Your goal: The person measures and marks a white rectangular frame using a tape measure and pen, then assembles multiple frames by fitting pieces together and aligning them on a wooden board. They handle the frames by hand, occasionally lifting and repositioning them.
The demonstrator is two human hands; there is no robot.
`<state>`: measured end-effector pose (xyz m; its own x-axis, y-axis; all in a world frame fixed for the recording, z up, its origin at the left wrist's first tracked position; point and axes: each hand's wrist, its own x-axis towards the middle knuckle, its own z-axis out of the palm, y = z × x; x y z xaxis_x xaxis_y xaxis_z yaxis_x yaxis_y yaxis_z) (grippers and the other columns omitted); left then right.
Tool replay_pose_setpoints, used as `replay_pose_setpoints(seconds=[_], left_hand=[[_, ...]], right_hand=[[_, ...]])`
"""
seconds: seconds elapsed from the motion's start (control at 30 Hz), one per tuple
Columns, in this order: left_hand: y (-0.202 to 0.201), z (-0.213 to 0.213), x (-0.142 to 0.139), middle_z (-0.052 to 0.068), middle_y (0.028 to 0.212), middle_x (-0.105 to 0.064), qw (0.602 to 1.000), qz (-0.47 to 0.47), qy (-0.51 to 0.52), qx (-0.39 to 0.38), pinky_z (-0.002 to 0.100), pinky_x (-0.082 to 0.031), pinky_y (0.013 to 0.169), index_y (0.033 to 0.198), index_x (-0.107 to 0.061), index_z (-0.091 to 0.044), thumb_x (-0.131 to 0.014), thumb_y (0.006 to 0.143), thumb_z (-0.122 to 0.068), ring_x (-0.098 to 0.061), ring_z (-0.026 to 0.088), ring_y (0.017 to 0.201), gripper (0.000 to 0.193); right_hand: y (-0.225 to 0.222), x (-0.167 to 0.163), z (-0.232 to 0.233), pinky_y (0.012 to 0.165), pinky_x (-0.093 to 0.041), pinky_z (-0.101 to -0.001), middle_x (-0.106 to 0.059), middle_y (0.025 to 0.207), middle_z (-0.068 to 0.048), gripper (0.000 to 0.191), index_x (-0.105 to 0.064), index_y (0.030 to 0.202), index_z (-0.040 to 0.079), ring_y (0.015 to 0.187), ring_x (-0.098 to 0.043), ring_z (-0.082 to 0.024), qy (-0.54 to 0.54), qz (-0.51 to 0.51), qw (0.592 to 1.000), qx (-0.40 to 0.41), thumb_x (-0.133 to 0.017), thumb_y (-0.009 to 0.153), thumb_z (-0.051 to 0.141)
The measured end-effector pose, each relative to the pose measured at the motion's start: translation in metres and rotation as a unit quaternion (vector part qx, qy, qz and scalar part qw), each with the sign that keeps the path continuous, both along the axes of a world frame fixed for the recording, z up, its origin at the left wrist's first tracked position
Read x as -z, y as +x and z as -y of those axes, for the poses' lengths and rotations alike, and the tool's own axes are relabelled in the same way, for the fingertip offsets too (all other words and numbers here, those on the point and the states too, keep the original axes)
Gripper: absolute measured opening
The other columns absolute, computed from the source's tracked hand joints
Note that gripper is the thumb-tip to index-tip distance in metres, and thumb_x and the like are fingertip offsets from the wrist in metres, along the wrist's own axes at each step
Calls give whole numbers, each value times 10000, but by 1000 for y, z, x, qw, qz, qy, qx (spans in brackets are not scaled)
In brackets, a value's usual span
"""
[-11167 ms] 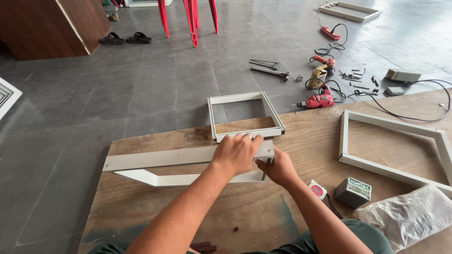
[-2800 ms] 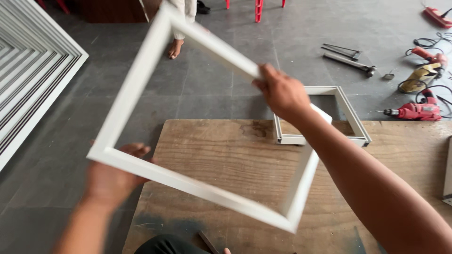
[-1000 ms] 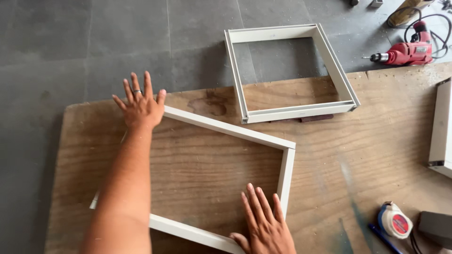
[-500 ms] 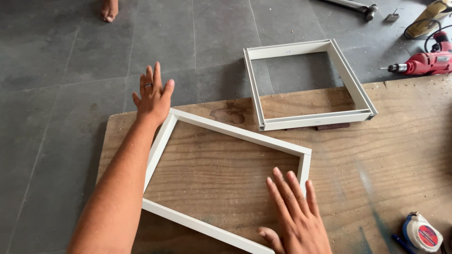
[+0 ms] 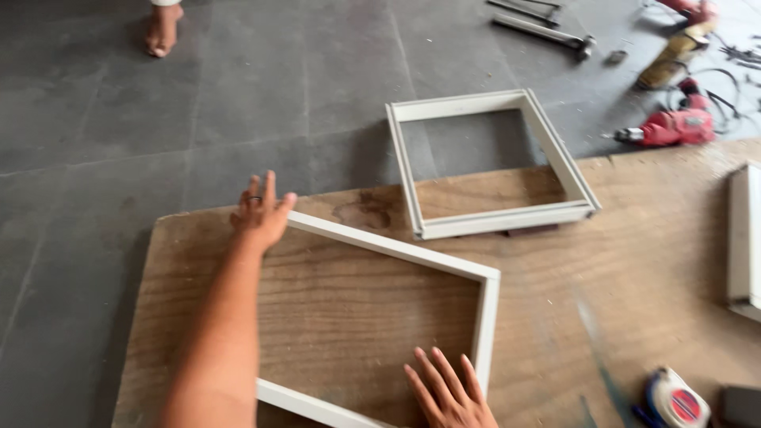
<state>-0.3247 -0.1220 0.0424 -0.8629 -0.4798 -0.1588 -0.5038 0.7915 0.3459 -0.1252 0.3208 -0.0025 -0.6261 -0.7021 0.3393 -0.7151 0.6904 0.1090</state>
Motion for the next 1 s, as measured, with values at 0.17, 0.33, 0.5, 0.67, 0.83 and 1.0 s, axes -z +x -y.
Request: replay_pose_setpoints(seconds=[0.17, 0.33, 0.5, 0.67, 0.83, 1.0], left_hand=[[56, -3, 6, 226, 1541, -457, 994, -100, 31, 17, 538, -431, 1106, 1642, -194, -219, -643, 920, -457, -489, 438, 1368, 883], [133, -10, -10, 234, 1361, -600, 996, 26, -63, -58, 574, -515, 948, 1566, -346, -197, -665, 904, -330, -626, 450, 1179, 747], [188, -14, -4, 248, 1307, -668, 993, 81, -59, -70, 543, -531, 990, 1430, -532, -135, -631, 969, -326, -652, 446, 1197, 509], [208, -12, -37, 209, 1250, -691, 984, -15, 170, -50, 501, -556, 900, 1434, -530, -162, -713, 833, -255, -690, 393, 1063, 635], [235, -13, -171, 108, 1155, -775, 871, 82, 483, -51, 437, -577, 705, 1239, -751, -156, -595, 854, -354, -716, 242, 884, 461], [256, -65, -226, 148, 942, -735, 872, -9, 488, -38, 390, -520, 570, 1041, -749, -74, -173, 974, -797, -581, 233, 640, 927]], right_hand=[[20, -18, -30, 1179, -169, -618, -319, 1575, -142, 731, -462, 1457, 127, 1471, -221, -331, -83, 135, 986, -56, -500, 945, 648], [25, -34, -59, 1198, -181, -574, -324, 1625, -155, 514, -605, 1358, 180, 1523, -230, -339, -25, 125, 986, -111, -570, 981, 527], [17, -66, -87, 1181, -221, -534, -396, 1589, -157, 401, -745, 1154, 136, 1521, -280, -386, -40, 310, 948, -61, -792, 845, 388], [-14, -143, -122, 1062, -484, -449, -615, 1369, -107, 377, -746, 1081, 96, 1349, -523, -331, -271, 281, 920, -27, -872, 733, 166], [-69, -249, -141, 778, -605, -331, -783, 1035, -67, 306, -784, 1065, 100, 901, -753, -202, -372, 402, 826, 133, -784, 823, 286], [-122, -301, -146, 618, -454, -393, -695, 778, -150, 510, -802, 958, -9, 681, -592, -241, -364, 407, 784, 296, -754, 899, 496]])
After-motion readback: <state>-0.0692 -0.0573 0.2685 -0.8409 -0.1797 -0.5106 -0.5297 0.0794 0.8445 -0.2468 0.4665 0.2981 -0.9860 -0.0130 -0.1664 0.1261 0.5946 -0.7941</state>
